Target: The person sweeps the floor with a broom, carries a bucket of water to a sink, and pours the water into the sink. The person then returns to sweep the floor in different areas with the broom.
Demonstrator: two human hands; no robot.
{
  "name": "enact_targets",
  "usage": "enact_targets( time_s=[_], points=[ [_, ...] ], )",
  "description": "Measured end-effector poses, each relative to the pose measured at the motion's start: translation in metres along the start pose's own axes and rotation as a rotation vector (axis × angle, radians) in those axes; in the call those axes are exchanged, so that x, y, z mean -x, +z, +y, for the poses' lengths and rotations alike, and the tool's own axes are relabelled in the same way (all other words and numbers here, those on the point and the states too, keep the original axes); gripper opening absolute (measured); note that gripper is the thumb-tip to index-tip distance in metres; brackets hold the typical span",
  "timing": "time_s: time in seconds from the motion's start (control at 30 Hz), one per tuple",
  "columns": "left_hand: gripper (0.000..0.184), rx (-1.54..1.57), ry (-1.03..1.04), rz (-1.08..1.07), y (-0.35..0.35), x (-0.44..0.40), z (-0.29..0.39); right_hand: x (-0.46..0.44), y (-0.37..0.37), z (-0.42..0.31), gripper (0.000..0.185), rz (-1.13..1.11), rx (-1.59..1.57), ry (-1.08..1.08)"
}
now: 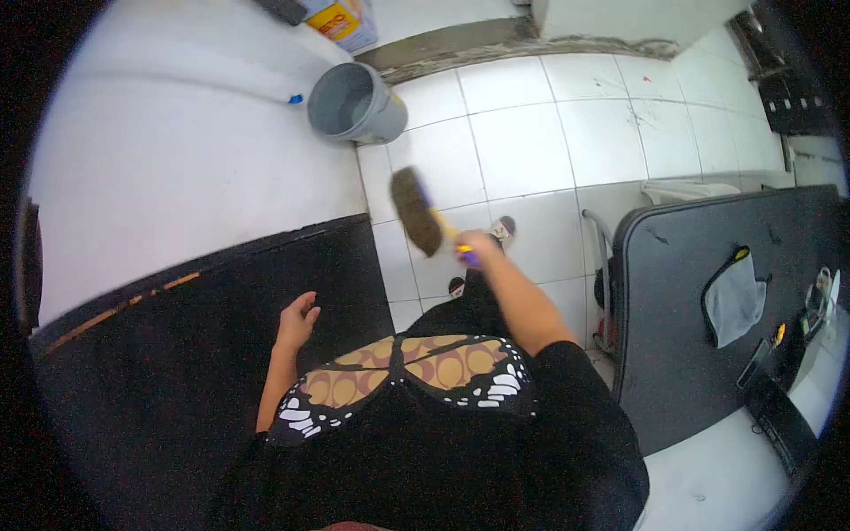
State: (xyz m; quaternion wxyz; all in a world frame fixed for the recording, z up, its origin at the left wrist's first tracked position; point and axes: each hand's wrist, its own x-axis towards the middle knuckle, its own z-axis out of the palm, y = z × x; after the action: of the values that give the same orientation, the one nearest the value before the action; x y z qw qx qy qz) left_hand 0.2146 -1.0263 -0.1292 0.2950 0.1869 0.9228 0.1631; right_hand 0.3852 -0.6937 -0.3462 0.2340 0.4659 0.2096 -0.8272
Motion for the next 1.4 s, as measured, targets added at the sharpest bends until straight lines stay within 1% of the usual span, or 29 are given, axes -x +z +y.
enact_targets(
  time_s=[0.03, 0.07, 0.1, 0.17, 0.23, 0.3, 0.33, 0.43, 0.5, 0.57, 0.6, 0.63, 0.7, 0.77, 0.8, 0.83, 0.9, 0.97, 1.0, 1.03, 1.07, 1.17, 1.23, 1.3, 1.4],
  points=[
    [0.033, -0.062, 0.035, 0.072, -0.005, 0.010, -0.013, 0.010, -0.019, 0.000, 0.007, 0.052, 0.135, -0.077],
    [0.032, -0.122, 0.066, 0.144, -0.014, 0.022, -0.020, 0.022, -0.035, 0.001, 0.007, 0.073, 0.051, -0.122],
    [0.031, -0.181, 0.092, 0.217, -0.022, 0.037, -0.026, 0.034, -0.045, 0.002, 0.008, 0.249, 0.160, -0.155],
    [0.028, -0.190, 0.129, 0.409, -0.040, 0.065, -0.037, 0.050, -0.060, 0.010, 0.010, 0.333, 0.175, -0.268],
    [0.028, -0.160, 0.061, 0.550, -0.057, 0.093, -0.043, 0.069, -0.052, 0.013, 0.010, 0.424, 0.229, -0.273],
    [0.027, -0.087, 0.015, 0.603, -0.064, 0.117, -0.057, 0.085, -0.047, 0.018, 0.007, 0.403, 0.215, -0.275],
    [0.026, -0.066, -0.006, 0.607, -0.066, 0.127, -0.064, 0.097, -0.040, 0.024, 0.006, 0.396, 0.204, -0.274],
    [0.024, -0.051, -0.012, 0.604, -0.059, 0.143, -0.083, 0.142, -0.007, 0.040, 0.007, 0.237, 0.207, -0.185],
    [0.024, -0.057, 0.005, 0.592, -0.054, 0.142, -0.088, 0.180, 0.027, 0.048, 0.012, 0.204, 0.272, -0.192],
    [0.023, -0.008, -0.002, 0.613, -0.055, 0.135, -0.084, 0.189, 0.031, 0.052, 0.018, 0.098, 0.299, -0.156],
    [0.023, 0.009, 0.004, 0.616, -0.057, 0.129, -0.077, 0.199, 0.051, 0.050, 0.027, 0.092, 0.276, -0.097],
    [0.022, 0.024, 0.008, 0.618, -0.058, 0.125, -0.072, 0.191, 0.058, 0.050, 0.028, 0.127, 0.278, -0.057],
    [0.023, 0.031, -0.019, 0.582, -0.058, 0.114, -0.062, 0.171, 0.072, 0.038, 0.025, -0.122, 0.130, 0.077],
    [0.023, 0.034, -0.047, 0.527, -0.057, 0.101, -0.050, 0.132, 0.094, 0.020, 0.012, -0.156, 0.121, 0.146],
    [0.023, 0.036, -0.063, 0.490, -0.053, 0.096, -0.043, 0.098, 0.098, 0.011, 0.005, -0.212, 0.191, 0.139],
    [0.023, 0.039, -0.080, 0.451, -0.049, 0.091, -0.037, 0.063, 0.102, -0.001, 0.005, -0.268, 0.259, 0.134],
    [0.023, 0.045, -0.107, 0.375, -0.041, 0.082, -0.021, 0.008, 0.130, -0.036, 0.013, -0.275, 0.238, 0.092],
    [0.022, 0.023, -0.129, 0.296, -0.034, 0.071, -0.004, -0.068, 0.135, -0.068, 0.014, -0.170, 0.201, 0.147],
    [0.023, 0.015, -0.096, 0.295, -0.029, 0.067, 0.003, -0.092, 0.137, -0.085, 0.013, -0.146, 0.150, 0.170],
    [0.023, 0.024, -0.115, 0.277, -0.027, 0.061, 0.011, -0.106, 0.137, -0.095, 0.012, -0.119, 0.100, 0.195],
    [0.023, 0.037, -0.136, 0.261, -0.024, 0.056, 0.020, -0.112, 0.132, -0.098, 0.012, -0.059, 0.095, 0.120],
    [0.023, 0.073, -0.160, 0.243, -0.020, 0.043, 0.035, -0.080, 0.134, -0.071, 0.010, -0.011, 0.275, -0.080],
    [0.022, 0.098, -0.185, 0.248, -0.021, 0.034, 0.046, -0.016, 0.160, -0.057, 0.013, -0.075, 0.185, 0.085],
    [0.022, 0.127, -0.194, 0.244, -0.019, 0.028, 0.052, 0.049, 0.174, -0.064, 0.006, -0.088, 0.336, 0.092],
    [0.022, 0.104, -0.129, 0.235, -0.016, 0.010, 0.063, 0.041, 0.155, -0.074, 0.007, -0.117, 0.381, 0.128]
  ],
)
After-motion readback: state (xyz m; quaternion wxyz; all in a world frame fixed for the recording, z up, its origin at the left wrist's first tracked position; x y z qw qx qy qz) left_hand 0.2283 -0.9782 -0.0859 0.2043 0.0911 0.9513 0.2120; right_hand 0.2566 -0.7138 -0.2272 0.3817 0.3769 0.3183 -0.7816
